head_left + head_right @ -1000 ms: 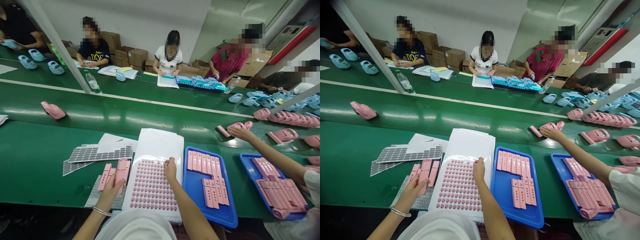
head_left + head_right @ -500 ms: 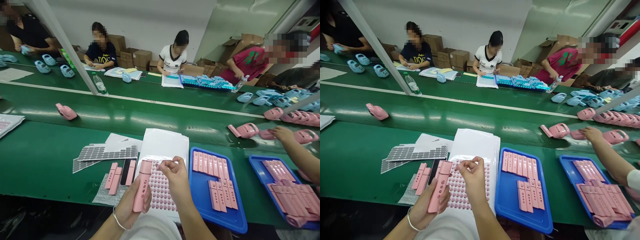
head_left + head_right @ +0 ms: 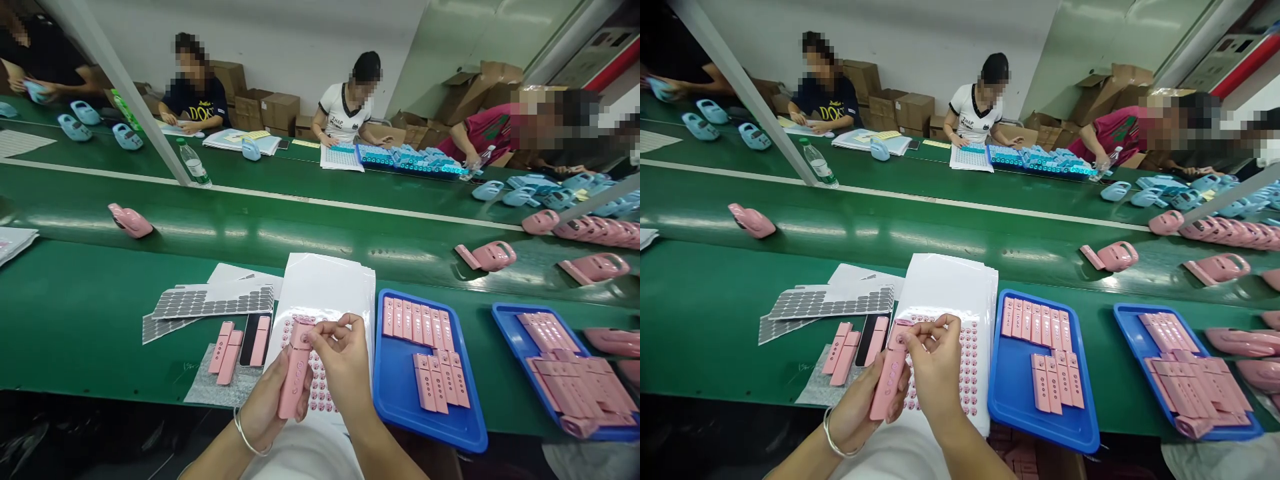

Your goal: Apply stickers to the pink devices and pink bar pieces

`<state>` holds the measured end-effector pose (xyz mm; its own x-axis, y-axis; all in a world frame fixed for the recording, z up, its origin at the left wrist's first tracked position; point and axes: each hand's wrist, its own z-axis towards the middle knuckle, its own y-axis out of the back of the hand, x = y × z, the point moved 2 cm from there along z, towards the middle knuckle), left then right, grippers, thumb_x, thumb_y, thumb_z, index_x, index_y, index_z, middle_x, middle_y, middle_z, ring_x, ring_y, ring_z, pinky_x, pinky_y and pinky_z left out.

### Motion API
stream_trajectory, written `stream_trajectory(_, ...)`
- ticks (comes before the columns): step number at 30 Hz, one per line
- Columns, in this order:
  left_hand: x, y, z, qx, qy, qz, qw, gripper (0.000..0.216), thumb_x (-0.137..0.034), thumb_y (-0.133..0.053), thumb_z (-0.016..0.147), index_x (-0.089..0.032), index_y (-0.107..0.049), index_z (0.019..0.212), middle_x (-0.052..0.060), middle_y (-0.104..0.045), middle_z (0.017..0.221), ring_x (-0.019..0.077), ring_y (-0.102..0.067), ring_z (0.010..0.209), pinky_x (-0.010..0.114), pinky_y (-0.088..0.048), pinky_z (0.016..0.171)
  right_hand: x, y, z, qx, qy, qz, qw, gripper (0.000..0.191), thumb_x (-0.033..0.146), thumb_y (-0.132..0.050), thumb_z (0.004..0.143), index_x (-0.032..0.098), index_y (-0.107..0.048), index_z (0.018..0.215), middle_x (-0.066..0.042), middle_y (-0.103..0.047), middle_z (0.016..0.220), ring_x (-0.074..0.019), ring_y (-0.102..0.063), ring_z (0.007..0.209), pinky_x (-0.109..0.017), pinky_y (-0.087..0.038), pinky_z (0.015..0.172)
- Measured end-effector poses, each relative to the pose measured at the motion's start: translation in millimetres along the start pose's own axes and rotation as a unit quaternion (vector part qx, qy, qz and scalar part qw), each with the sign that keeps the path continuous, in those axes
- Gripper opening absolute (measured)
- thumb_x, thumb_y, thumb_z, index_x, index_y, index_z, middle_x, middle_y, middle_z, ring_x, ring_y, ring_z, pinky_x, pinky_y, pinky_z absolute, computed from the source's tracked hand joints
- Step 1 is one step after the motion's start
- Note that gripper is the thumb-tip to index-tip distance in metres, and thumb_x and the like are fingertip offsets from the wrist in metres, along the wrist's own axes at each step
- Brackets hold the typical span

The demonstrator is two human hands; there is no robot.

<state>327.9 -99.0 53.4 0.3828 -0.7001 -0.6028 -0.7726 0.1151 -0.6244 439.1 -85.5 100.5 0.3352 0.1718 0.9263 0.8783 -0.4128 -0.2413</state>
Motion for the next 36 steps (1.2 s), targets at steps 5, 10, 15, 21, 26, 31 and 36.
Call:
stream_trajectory(5, 2.7, -0.6, 0.5, 0.004, -0.002, -0.006, 1.0, 0.048, -0.058, -0.038, 0.081, -0.015, -0.056, 0.072, 0.0, -0.054, 0.062, 0.006, -0.044, 0.037, 0.02, -0.034, 0.037, -1.0, 2.4, -1.3, 0.008, 0.01, -0.03, 0.999, 0.037, 0.017, -0.065, 0.073, 0.026, -0.032, 0.088, 0.006, -0.061, 0.074, -0.0134, -0.061, 0.074, -0.032, -0.048, 0.074)
stream_trajectory(10, 4.2, -1.6, 0.0, 0.006, 0.005, -0.007, 1.0, 0.049, -0.059, -0.039, 0.08, -0.014, -0.056, 0.071, 0.0, -0.054, 0.06, 0.0063, -0.045, 0.036, 0.021, -0.035, 0.038, -1.3, 3.6, -2.1, 0.014, 0.024, -0.046, 0.999, 0.036, 0.018, -0.065, 0.074, 0.026, -0.033, 0.088, 0.005, -0.061, 0.076, -0.0143, -0.061, 0.076, -0.033, -0.049, 0.075)
stream_trajectory(15, 3.9, -1.6, 0.0, -0.001, 0.003, -0.011, 1.0, 0.044, -0.058, -0.044, 0.078, -0.016, -0.057, 0.074, 0.0, -0.057, 0.064, 0.0072, -0.046, 0.038, 0.022, -0.036, 0.039, -5.3, 5.5, 0.0, -0.028, 0.072, -0.101, 0.992, 0.034, 0.019, -0.065, 0.072, 0.026, -0.035, 0.087, 0.005, -0.056, 0.077, -0.0139, -0.059, 0.076, -0.033, -0.049, 0.076)
stream_trajectory(21, 18.1, 3.9, 7.9, -0.075, 0.003, 0.009, 0.997, 0.047, -0.059, -0.043, 0.078, -0.016, -0.062, 0.07, 0.001, -0.055, 0.047, 0.0116, -0.05, 0.044, 0.024, -0.042, 0.048, -41.1, 8.7, -6.1, -0.017, 0.059, -0.246, 0.967, 0.041, 0.033, -0.06, 0.077, 0.025, -0.042, 0.112, -0.006, -0.054, 0.108, -0.0199, -0.057, 0.089, -0.035, -0.048, 0.077)
stream_trajectory(26, 26.4, 22.2, 32.6, -0.022, 0.02, 0.292, 0.956, 0.062, -0.061, -0.026, 0.082, -0.016, -0.067, 0.092, 0.012, -0.069, 0.085, 0.023, -0.062, 0.084, 0.035, -0.048, 0.074, -77.1, 37.7, -10.2, -0.005, -0.018, -0.309, 0.951, 0.047, 0.043, -0.045, 0.085, 0.021, -0.036, 0.126, -0.007, -0.065, 0.094, -0.0233, -0.063, 0.08, -0.034, -0.051, 0.066)
stream_trajectory(31, 13.3, 95.9, 69.3, -0.231, -0.053, 0.531, 0.814, 0.046, -0.034, -0.04, 0.082, -0.01, -0.049, 0.119, 0.019, -0.046, 0.127, 0.0326, -0.035, 0.124, 0.047, -0.027, 0.1, -92.3, 146.1, 21.6, -0.212, -0.066, -0.413, 0.883, 0.045, 0.044, -0.031, 0.089, 0.01, -0.038, 0.117, -0.014, -0.062, 0.084, -0.0294, -0.062, 0.071, -0.042, -0.049, 0.06)
stream_trajectory(36, 14.6, 153.5, 92.4, -0.323, -0.042, 0.605, 0.727, 0.049, -0.02, -0.042, 0.076, -0.004, -0.041, 0.122, 0.025, -0.045, 0.119, 0.0398, -0.034, 0.12, 0.057, -0.024, 0.095, -112.6, 230.1, 38.5, -0.295, -0.036, -0.501, 0.813, 0.026, 0.028, -0.056, 0.081, 0.015, -0.054, 0.103, -0.013, -0.054, 0.112, -0.0307, -0.046, 0.112, -0.05, -0.036, 0.092)
